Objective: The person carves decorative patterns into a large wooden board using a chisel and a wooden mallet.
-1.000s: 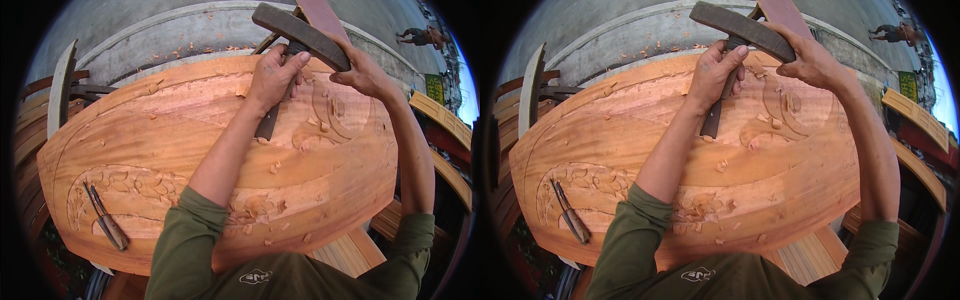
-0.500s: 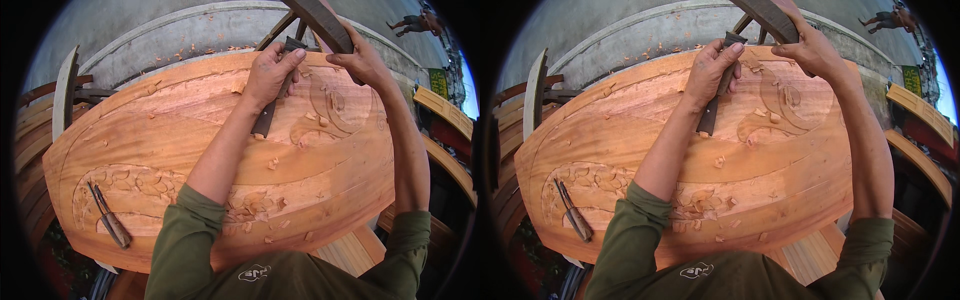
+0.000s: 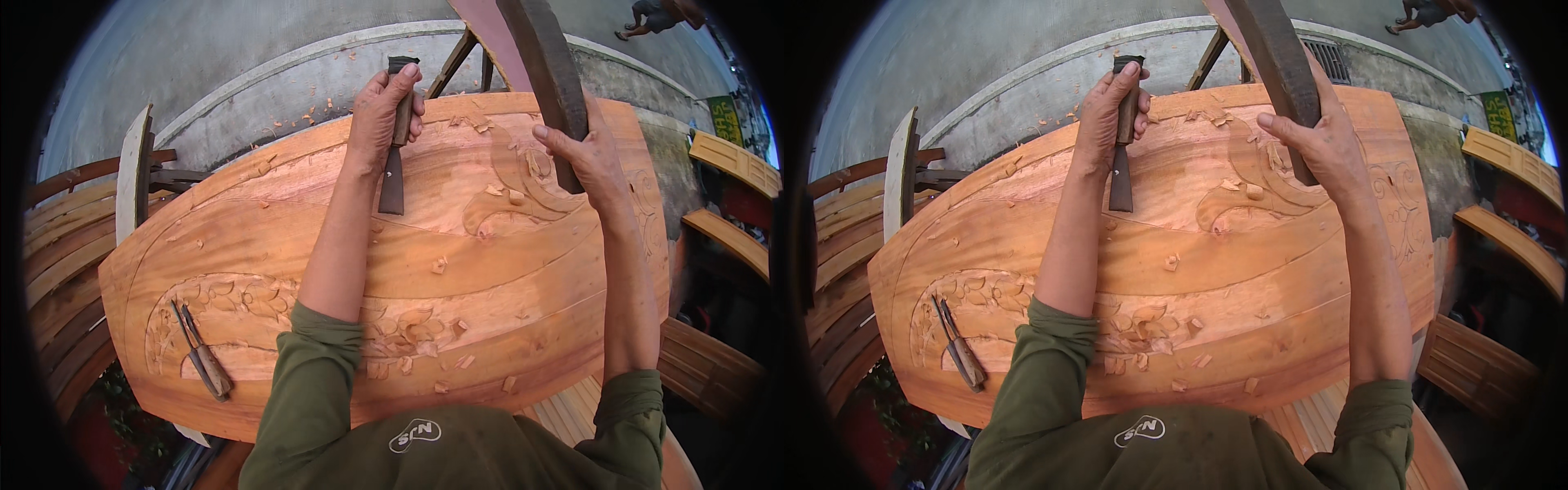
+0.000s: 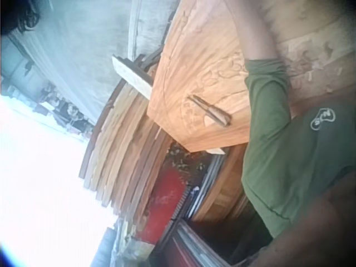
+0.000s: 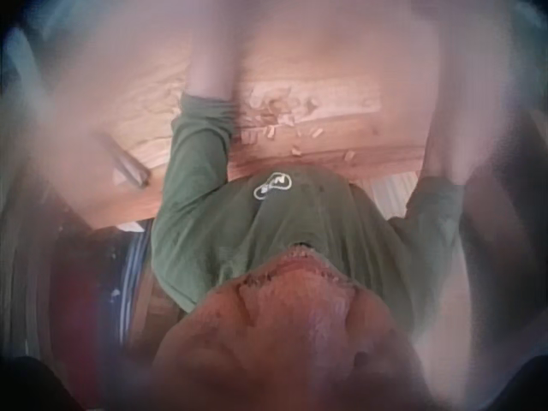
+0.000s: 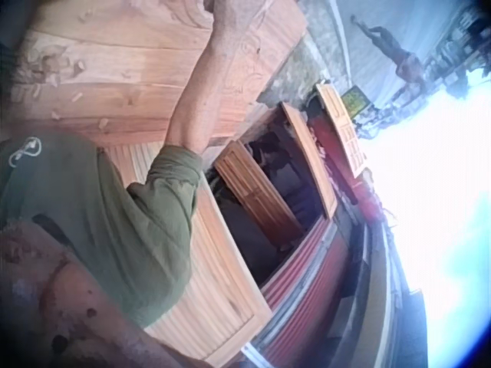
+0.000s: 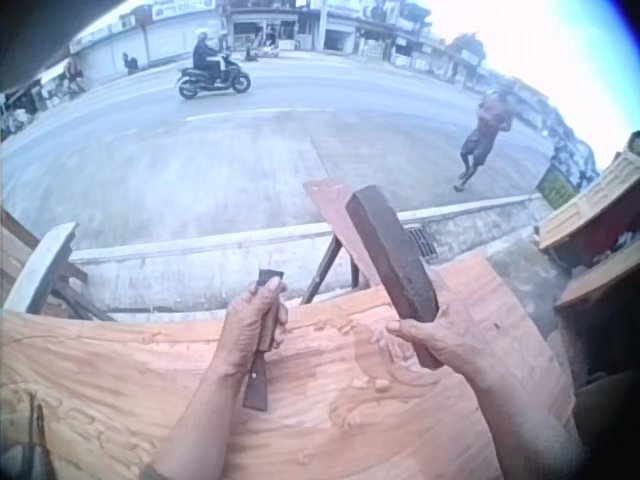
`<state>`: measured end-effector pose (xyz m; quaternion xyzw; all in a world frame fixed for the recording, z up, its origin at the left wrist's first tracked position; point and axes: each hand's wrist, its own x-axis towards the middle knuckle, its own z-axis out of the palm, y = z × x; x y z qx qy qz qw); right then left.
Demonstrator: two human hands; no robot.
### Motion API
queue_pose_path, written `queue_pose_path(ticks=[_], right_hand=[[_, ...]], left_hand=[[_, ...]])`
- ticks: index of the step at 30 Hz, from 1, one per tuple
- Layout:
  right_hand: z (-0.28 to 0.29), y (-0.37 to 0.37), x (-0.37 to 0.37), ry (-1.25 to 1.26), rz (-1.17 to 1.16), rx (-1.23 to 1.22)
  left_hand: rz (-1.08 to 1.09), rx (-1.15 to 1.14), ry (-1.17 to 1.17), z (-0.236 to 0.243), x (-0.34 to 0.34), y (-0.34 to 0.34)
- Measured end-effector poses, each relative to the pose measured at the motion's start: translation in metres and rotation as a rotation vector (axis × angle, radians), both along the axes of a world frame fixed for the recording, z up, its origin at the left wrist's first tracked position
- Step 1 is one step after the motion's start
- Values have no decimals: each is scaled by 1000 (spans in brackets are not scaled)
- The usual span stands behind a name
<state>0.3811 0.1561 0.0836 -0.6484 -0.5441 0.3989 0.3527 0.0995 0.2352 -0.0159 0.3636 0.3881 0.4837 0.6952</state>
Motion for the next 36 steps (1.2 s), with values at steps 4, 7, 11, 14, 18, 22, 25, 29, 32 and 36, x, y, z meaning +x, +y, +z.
queue_pose_path(ticks=[4,7,11,14,18,22,25,29,32,36], right_hand=[[-18,-127,22,76,-219,-27],[-29,-217,31,43,-354,97],[-45,-292,33,-25,-501,223],[-43,-297,24,195,-447,170],[-47,-293,21,309,-552,123],[-53,-298,40,371,-560,175],[-54,-295,38,423,-541,264],[-62,-294,40,417,-513,310],[-72,-295,45,419,-483,341],[-71,-299,49,483,-498,293]], left_hand=[[24,131,215,11,-18,6],[-57,178,457,41,-17,-1],[-115,459,1201,45,-3,-36],[-231,567,1482,20,-16,-68],[-294,537,1526,40,-39,-146],[-370,573,1480,58,-37,-245],[-333,523,1512,67,-50,-316],[-141,546,1444,89,-56,-361],[26,623,1420,78,-56,-375],[166,814,1433,55,-54,-383]])
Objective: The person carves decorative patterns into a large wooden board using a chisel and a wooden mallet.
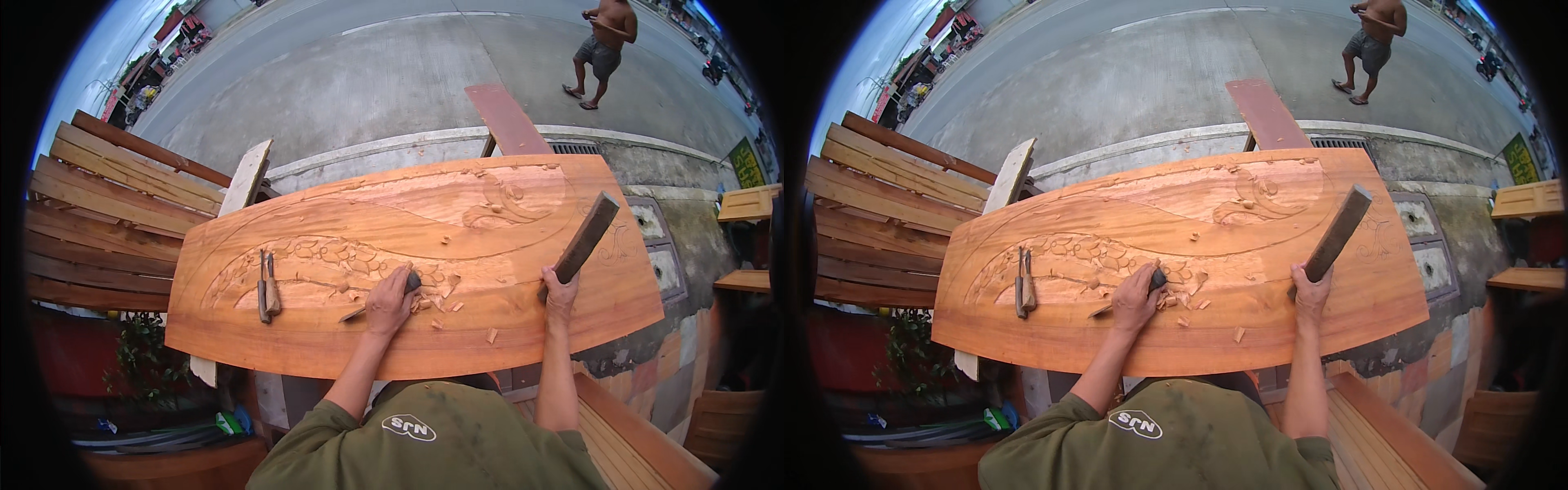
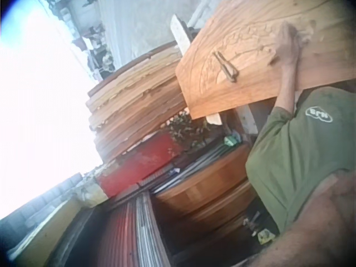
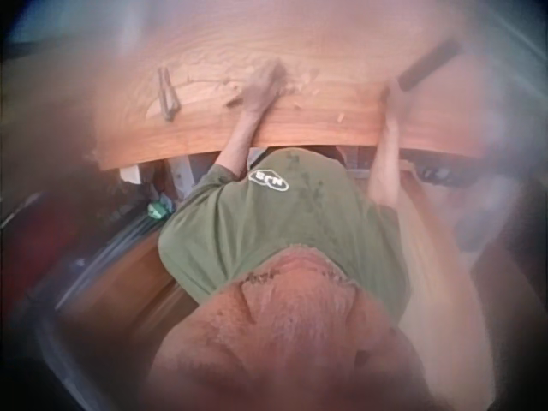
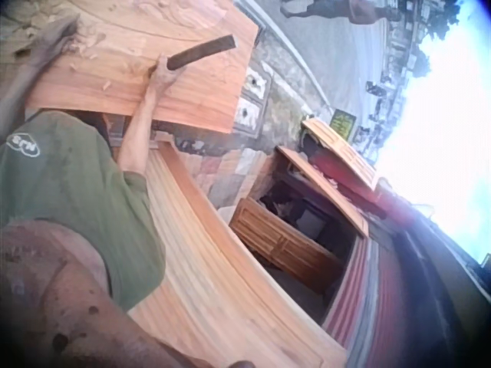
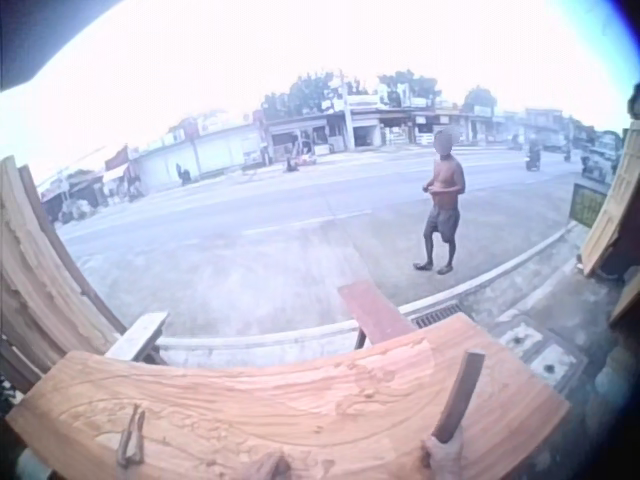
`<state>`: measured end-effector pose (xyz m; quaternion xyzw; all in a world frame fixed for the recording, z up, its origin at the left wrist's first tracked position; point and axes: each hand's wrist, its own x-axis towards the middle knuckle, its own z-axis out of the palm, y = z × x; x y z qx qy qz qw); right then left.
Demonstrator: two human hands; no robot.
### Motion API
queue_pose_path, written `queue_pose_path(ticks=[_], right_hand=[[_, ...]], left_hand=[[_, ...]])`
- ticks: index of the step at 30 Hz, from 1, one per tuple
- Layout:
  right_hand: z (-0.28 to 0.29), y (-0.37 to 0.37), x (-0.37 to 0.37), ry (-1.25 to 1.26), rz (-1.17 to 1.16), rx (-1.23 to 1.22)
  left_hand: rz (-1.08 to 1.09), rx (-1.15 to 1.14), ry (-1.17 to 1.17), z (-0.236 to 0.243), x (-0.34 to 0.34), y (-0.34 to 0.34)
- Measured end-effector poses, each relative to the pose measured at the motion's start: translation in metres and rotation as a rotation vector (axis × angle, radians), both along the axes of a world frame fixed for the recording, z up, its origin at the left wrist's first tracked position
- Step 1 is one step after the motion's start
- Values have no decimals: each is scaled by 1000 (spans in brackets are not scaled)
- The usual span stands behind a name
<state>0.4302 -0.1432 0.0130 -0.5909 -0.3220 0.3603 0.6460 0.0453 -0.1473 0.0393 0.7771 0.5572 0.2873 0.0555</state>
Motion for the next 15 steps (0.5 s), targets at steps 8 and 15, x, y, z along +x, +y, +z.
queue_pose_path(ticks=[8,15], right_hand=[[12,1,-3,92,9,98],[10,1,-3,76,-3,99]], left_hand=[[88,107,74,-5,-4,-5],[210,43,81,-8,-4,-5]])
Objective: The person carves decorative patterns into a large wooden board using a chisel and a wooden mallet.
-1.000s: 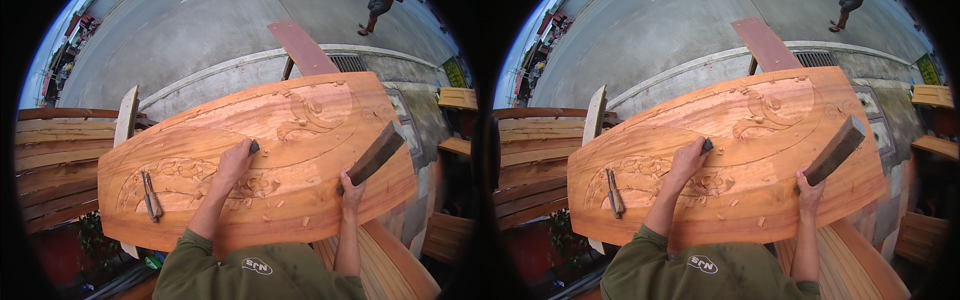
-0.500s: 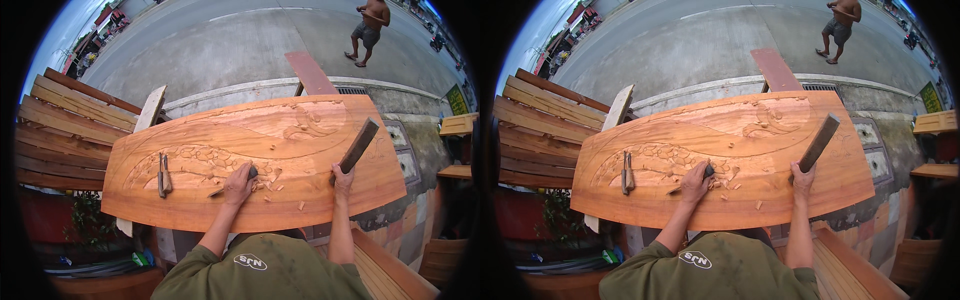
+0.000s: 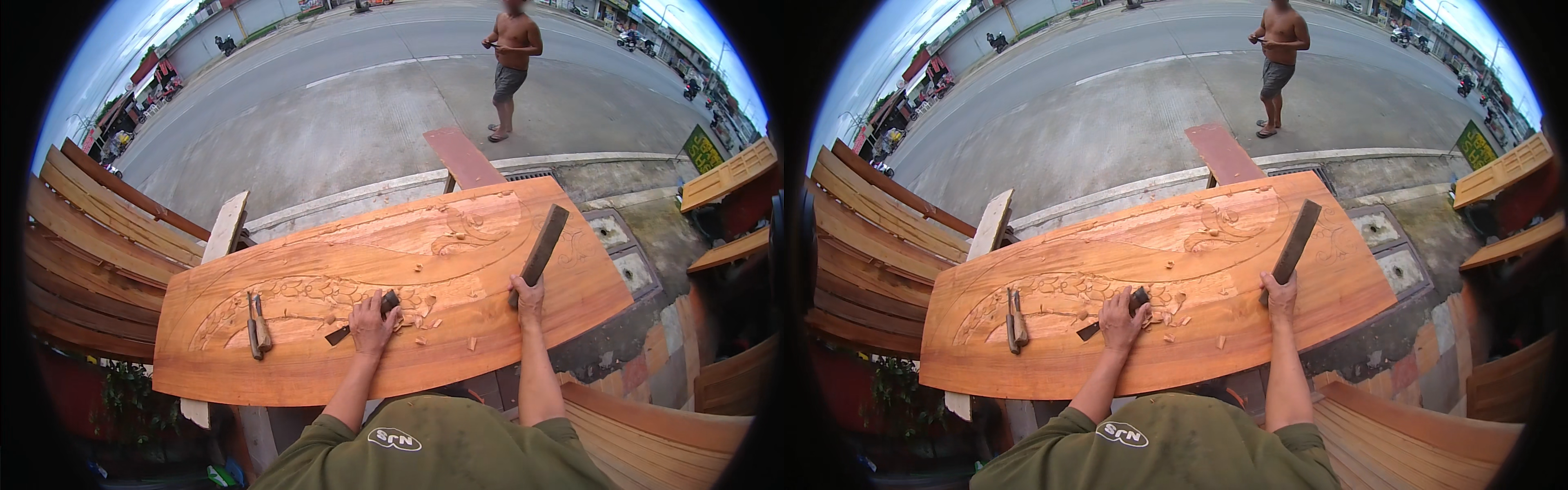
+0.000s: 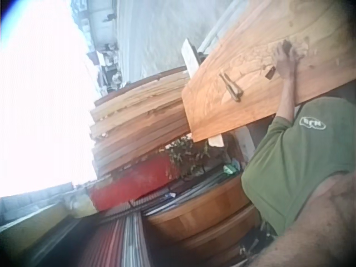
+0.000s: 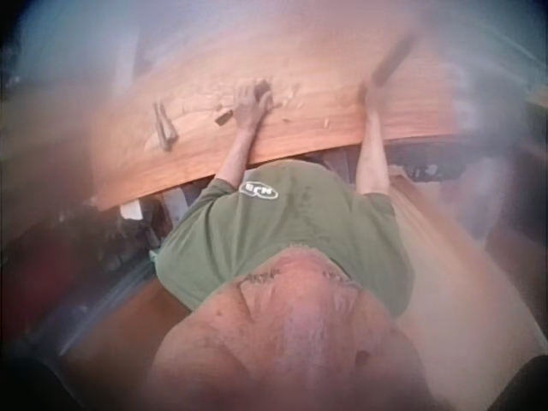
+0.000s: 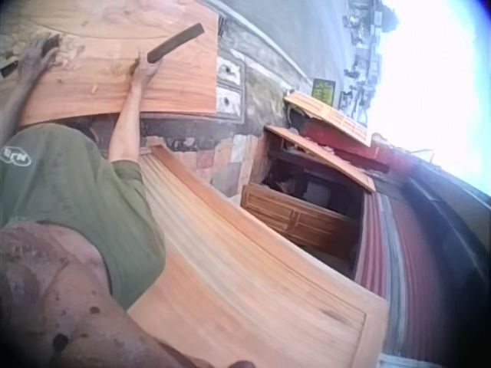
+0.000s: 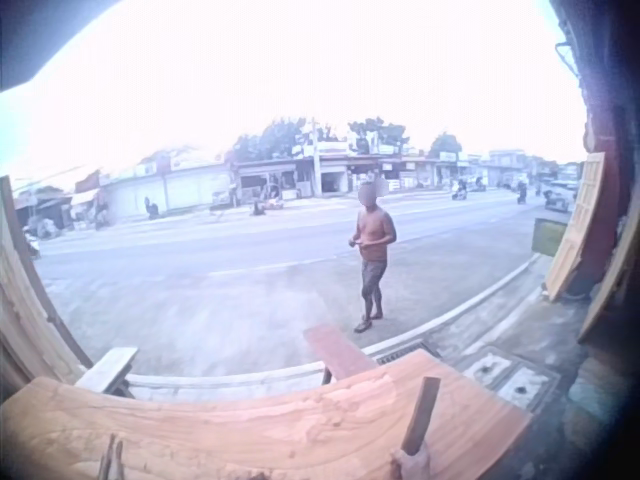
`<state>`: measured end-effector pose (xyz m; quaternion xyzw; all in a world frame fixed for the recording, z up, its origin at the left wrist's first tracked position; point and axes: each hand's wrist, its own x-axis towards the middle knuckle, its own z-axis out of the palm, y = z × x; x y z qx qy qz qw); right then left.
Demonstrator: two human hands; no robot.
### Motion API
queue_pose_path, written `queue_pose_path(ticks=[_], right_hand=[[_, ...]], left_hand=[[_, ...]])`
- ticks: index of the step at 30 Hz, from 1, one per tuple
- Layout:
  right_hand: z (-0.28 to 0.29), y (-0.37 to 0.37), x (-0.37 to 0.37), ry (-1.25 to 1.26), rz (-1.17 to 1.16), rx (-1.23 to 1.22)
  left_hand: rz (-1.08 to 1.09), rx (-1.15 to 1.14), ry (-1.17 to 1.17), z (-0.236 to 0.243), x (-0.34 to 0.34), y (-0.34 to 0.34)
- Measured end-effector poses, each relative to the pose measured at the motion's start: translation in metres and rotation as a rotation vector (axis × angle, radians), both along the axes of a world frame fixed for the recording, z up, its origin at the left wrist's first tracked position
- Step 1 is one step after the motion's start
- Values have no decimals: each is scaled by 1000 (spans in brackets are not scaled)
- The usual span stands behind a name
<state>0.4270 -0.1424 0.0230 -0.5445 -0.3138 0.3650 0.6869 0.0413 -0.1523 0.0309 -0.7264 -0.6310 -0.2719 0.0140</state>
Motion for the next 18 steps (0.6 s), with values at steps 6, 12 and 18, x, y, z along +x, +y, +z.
queue_pose_path(ticks=[6,12,18], right_hand=[[3,-2,-3,-28,-36,-23],[4,0,-6,-83,-48,-27],[5,-2,-15,-118,-103,-39]], left_hand=[[-16,-34,-64,1,-3,-1],[-69,-41,-146,-2,-12,2],[-75,-63,-199,-5,-16,3]])
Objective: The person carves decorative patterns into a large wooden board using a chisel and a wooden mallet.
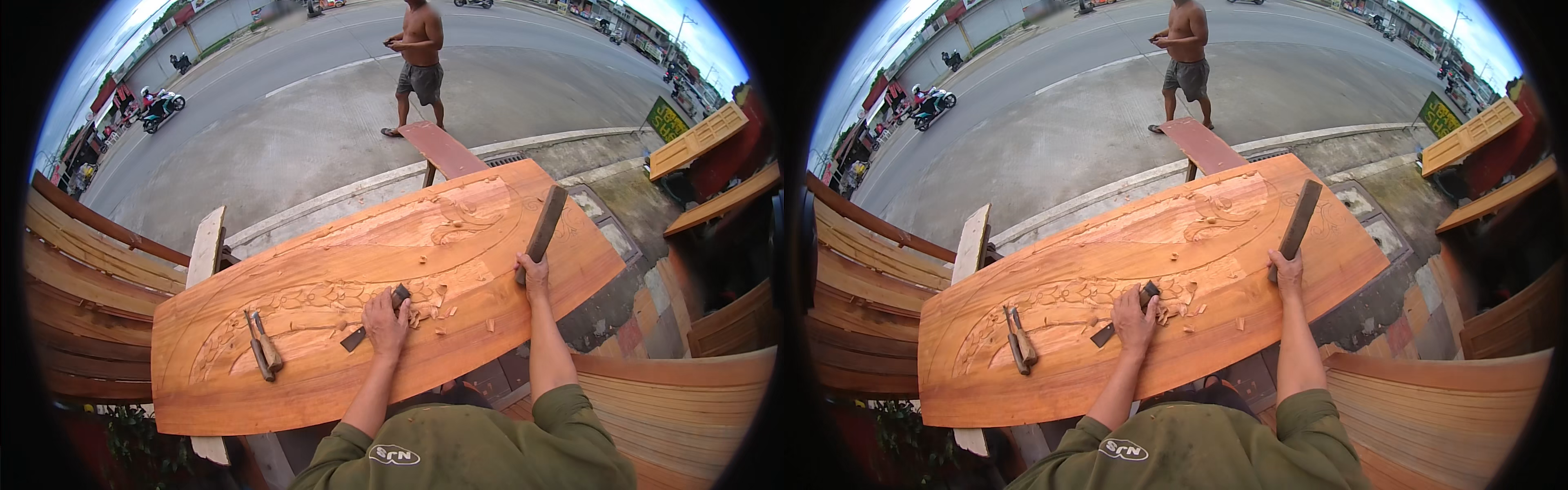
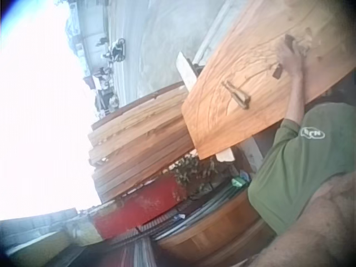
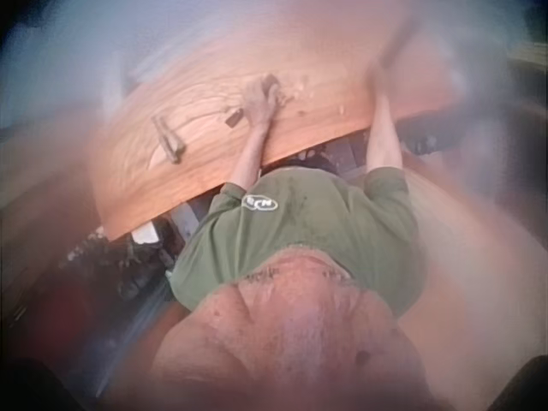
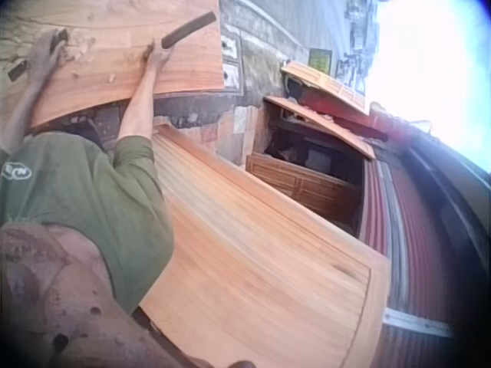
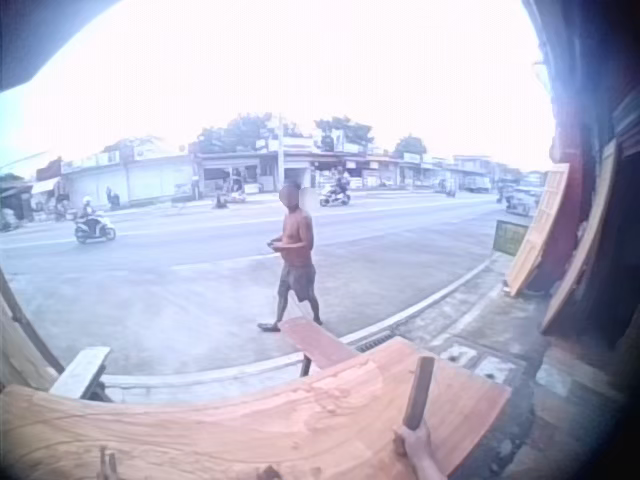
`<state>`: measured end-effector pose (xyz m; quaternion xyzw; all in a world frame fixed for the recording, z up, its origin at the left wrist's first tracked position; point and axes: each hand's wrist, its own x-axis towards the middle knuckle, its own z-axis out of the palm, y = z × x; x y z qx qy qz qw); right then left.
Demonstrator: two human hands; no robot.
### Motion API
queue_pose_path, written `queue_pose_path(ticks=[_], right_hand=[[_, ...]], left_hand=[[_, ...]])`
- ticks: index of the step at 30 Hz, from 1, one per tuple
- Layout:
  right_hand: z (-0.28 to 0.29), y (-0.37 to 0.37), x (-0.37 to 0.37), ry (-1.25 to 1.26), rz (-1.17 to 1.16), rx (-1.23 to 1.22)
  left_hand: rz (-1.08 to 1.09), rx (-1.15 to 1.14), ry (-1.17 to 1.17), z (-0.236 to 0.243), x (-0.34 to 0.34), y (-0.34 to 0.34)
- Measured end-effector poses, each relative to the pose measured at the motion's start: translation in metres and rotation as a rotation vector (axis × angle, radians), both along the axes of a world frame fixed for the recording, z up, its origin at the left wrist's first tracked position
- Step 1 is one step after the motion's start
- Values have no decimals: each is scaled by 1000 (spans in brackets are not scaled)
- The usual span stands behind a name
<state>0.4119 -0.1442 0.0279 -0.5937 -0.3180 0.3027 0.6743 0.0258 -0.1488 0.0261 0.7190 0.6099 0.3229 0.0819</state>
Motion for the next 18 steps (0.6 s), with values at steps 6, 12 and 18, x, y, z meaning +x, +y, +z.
queue_pose_path(ticks=[6,12,18], right_hand=[[6,2,1,17,-19,-24],[13,3,-4,60,25,-39],[4,1,13,89,23,-59]], left_hand=[[1,-6,-50,-5,-4,7],[-1,-49,-54,-10,-6,8],[17,-66,8,-7,3,5]])
